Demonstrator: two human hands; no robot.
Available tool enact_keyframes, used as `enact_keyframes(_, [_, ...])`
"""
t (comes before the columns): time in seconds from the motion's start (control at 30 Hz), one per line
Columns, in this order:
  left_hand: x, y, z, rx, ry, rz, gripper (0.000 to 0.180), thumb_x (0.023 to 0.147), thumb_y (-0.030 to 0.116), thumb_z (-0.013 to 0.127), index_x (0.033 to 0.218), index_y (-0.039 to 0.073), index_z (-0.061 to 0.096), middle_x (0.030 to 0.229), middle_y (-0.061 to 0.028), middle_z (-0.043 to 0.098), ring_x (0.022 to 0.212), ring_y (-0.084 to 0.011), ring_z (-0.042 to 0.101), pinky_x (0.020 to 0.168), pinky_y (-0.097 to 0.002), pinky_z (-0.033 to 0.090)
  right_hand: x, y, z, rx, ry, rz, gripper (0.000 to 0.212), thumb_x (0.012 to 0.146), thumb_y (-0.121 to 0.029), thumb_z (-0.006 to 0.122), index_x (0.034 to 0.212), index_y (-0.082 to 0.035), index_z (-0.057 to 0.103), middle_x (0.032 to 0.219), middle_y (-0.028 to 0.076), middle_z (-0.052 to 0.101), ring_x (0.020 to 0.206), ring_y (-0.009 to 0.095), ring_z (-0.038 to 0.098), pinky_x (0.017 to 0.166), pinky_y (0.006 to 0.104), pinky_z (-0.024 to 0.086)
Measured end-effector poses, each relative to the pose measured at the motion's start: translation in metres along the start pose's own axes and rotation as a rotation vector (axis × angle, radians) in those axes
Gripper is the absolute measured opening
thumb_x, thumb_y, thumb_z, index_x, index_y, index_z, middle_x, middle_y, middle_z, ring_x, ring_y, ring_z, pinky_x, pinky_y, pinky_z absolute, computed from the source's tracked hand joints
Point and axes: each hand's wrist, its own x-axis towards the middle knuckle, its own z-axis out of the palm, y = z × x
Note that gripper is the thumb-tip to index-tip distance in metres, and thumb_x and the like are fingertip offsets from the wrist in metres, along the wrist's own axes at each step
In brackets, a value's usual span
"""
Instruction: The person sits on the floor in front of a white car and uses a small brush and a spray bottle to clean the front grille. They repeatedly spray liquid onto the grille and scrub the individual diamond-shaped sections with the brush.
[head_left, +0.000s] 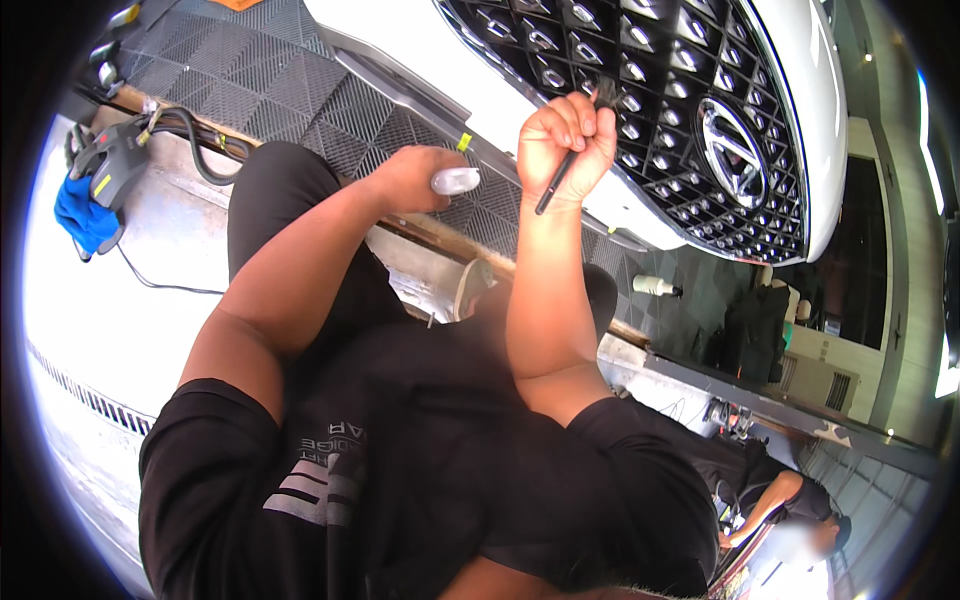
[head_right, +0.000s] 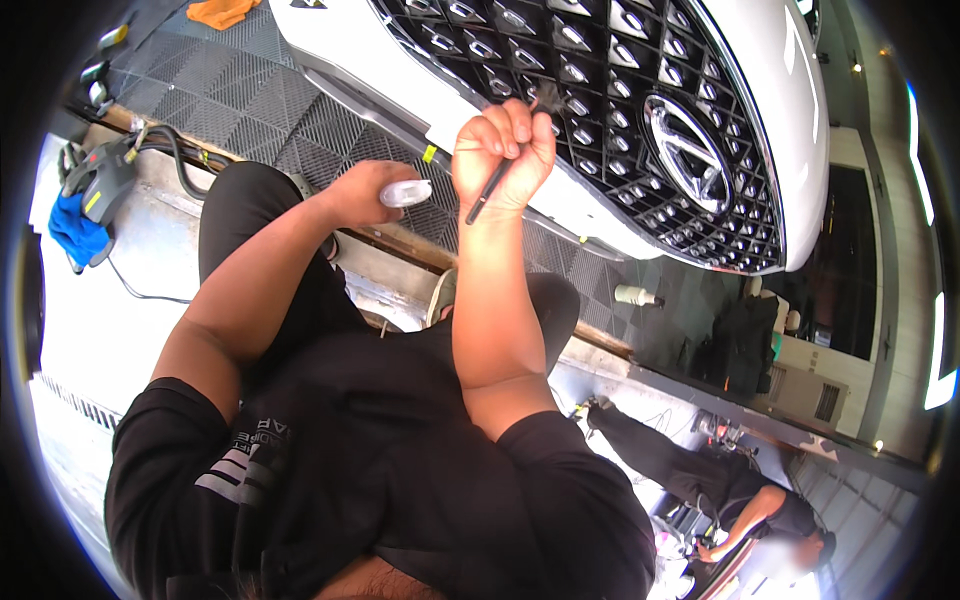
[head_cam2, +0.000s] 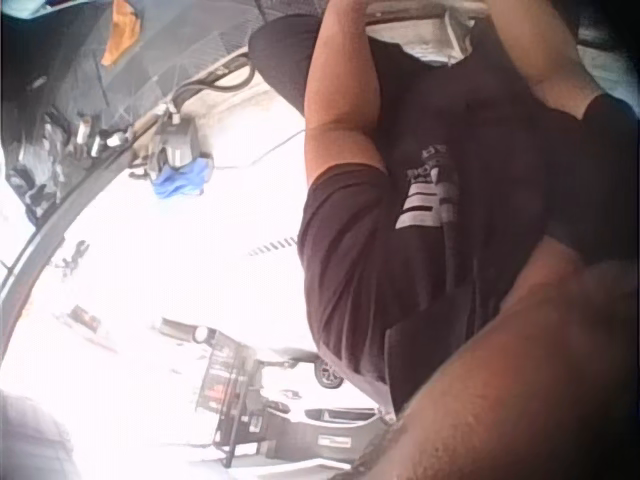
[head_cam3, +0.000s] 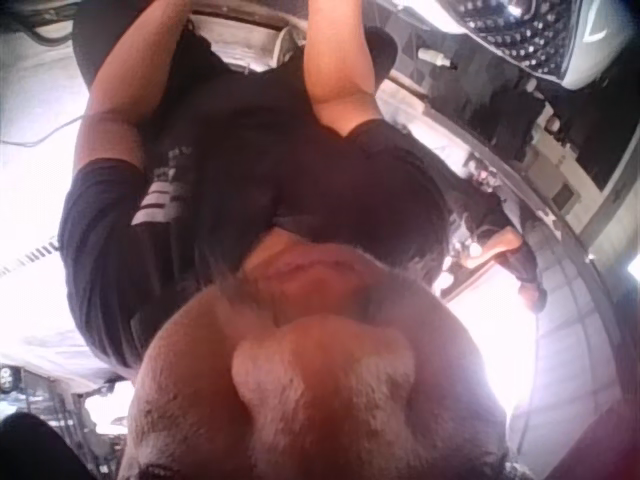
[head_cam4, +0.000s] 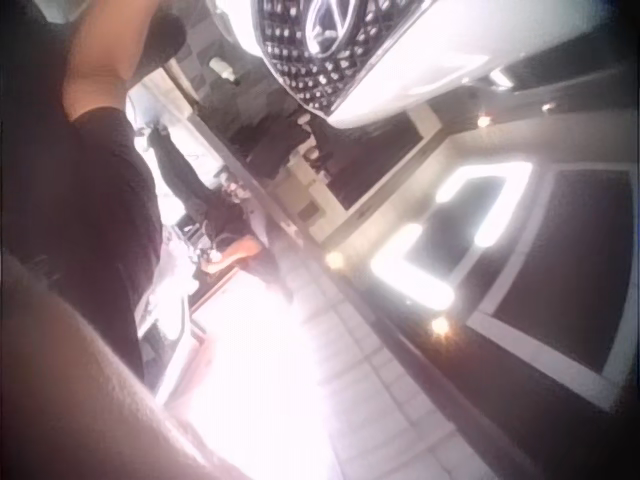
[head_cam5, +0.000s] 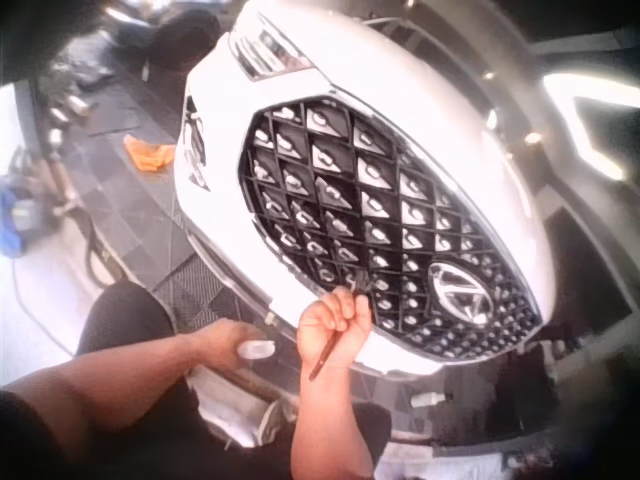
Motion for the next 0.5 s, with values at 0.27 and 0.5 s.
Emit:
enact_keyframes(0.27, [-0.001,0.002,-0.005,-0.003,-0.010,-0.031,0.055,0.071,0.013,0.083,0.124,0.007,0.070,0.116,-0.0161,0.072,0.114,-0.0384,0.068,0.100,-0.0475,0.054,-0.027,0.002,0.002,-0.313,0.127,-0.016,0.034,0.104,-0.028,0.064,0.077,-0.009,0.055,0.070,-0.002,0.050,0.055,0.010,0.046,0.056,0.0307,0.041])
enact_keyframes(0.5, [0.004,0.000,0.010,0.130,0.154,-0.098,0.057,0.083,0.035,0.085,0.134,0.017,0.069,0.121,-0.0133,0.066,0.113,-0.0375,0.069,0.099,-0.0498,0.054,-0.115,-0.057,-0.011,-1.055,0.621,-0.015,0.051,0.111,-0.026,0.053,0.157,-0.019,0.033,0.087,0.005,0.057,0.057,0.013,0.049,0.053,0.0299,0.042])
